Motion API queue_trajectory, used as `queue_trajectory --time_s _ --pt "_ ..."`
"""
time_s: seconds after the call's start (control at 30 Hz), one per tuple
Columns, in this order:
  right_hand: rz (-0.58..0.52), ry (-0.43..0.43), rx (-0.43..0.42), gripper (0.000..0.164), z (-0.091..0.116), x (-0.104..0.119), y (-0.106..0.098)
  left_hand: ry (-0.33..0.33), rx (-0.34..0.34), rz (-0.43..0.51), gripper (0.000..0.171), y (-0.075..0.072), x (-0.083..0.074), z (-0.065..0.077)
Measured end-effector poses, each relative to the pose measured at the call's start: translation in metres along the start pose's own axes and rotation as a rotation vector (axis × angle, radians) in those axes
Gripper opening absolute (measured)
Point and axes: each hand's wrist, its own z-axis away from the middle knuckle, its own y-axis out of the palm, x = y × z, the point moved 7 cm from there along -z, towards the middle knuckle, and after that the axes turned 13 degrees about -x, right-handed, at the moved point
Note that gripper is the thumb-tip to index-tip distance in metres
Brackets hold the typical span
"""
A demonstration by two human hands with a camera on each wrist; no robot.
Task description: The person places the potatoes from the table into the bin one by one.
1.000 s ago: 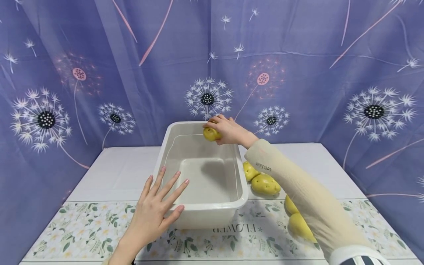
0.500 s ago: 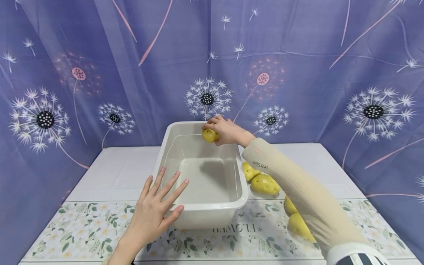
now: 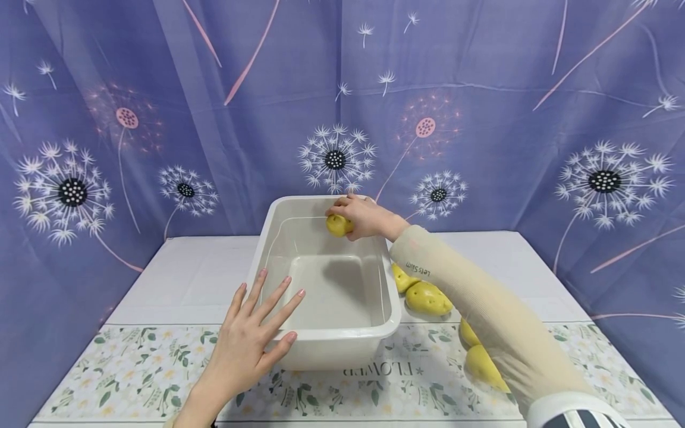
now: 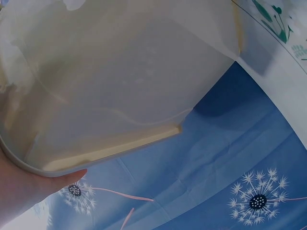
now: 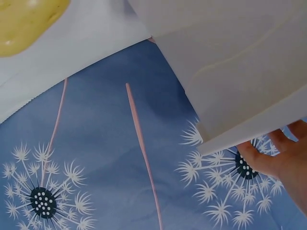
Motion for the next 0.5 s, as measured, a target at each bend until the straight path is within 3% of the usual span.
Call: queue_trajectory --time_s 0.5 --pt "-0.002 -0.049 0.003 0.059 0.0 0.0011 0.0087 0.008 0.001 -0.005 0.051 -0.0001 0.0005 -0.0004"
